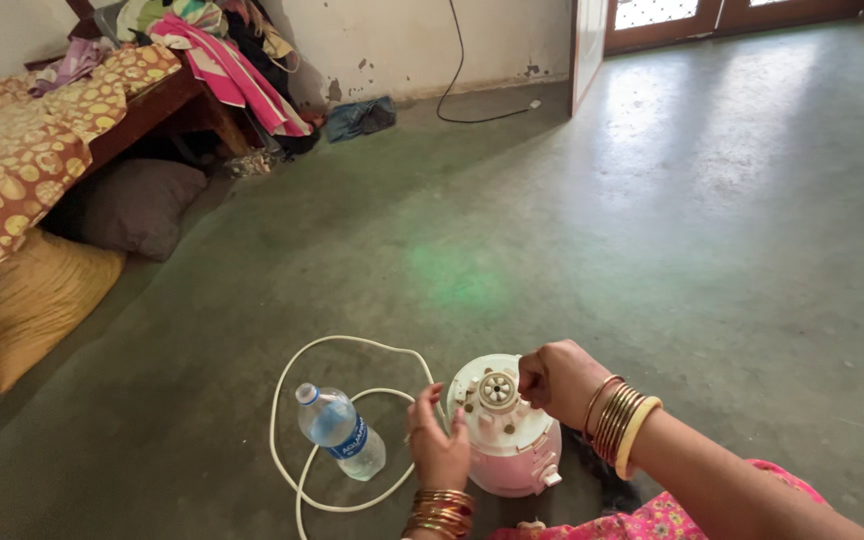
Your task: The person cleans a small pink appliance on the floor using a toothbrush and a dark cloth. They scrub the top and sides of the appliance, then wipe it down with the cloth.
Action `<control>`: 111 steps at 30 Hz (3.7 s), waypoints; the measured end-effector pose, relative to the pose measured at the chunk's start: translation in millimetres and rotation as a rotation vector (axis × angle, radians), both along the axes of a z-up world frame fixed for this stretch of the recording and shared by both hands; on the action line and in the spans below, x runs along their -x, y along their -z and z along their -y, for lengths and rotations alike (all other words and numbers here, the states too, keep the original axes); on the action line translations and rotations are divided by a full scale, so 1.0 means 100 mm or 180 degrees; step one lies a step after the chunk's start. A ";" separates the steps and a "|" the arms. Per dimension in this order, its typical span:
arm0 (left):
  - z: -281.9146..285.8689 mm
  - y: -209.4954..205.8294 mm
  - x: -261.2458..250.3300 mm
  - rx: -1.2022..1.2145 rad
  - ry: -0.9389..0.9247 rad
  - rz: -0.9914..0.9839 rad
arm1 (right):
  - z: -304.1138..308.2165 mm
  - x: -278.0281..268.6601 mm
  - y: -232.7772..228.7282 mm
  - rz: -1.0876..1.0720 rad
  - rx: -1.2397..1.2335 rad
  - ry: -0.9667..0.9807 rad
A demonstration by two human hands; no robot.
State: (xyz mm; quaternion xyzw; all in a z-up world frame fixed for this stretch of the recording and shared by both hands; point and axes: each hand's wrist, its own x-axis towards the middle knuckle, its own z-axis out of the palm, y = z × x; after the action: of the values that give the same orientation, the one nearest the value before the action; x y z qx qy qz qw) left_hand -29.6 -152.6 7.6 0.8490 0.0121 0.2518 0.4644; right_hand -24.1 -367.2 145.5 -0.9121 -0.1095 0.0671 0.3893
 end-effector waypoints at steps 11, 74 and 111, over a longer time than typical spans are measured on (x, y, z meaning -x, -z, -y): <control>0.31 -0.01 -0.22 -0.1318 0.0449 -0.0502 | 0.67 -0.55 1.44 -0.0711 -0.1724 0.1149; -0.01 -0.11 -1.01 -0.0651 0.1030 -0.1076 | 0.57 -0.68 0.68 -0.0658 0.1719 0.0080; 0.02 -0.03 -1.09 -0.0631 0.0962 -0.0897 | 0.30 -0.29 0.39 -0.0332 0.1674 0.0942</control>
State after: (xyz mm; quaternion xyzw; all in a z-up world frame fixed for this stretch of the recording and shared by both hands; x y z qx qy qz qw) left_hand 79.2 -154.1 10.8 0.9094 -0.0752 0.0582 0.4049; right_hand 4.8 -396.9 106.6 -0.9830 0.0659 0.0824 0.1505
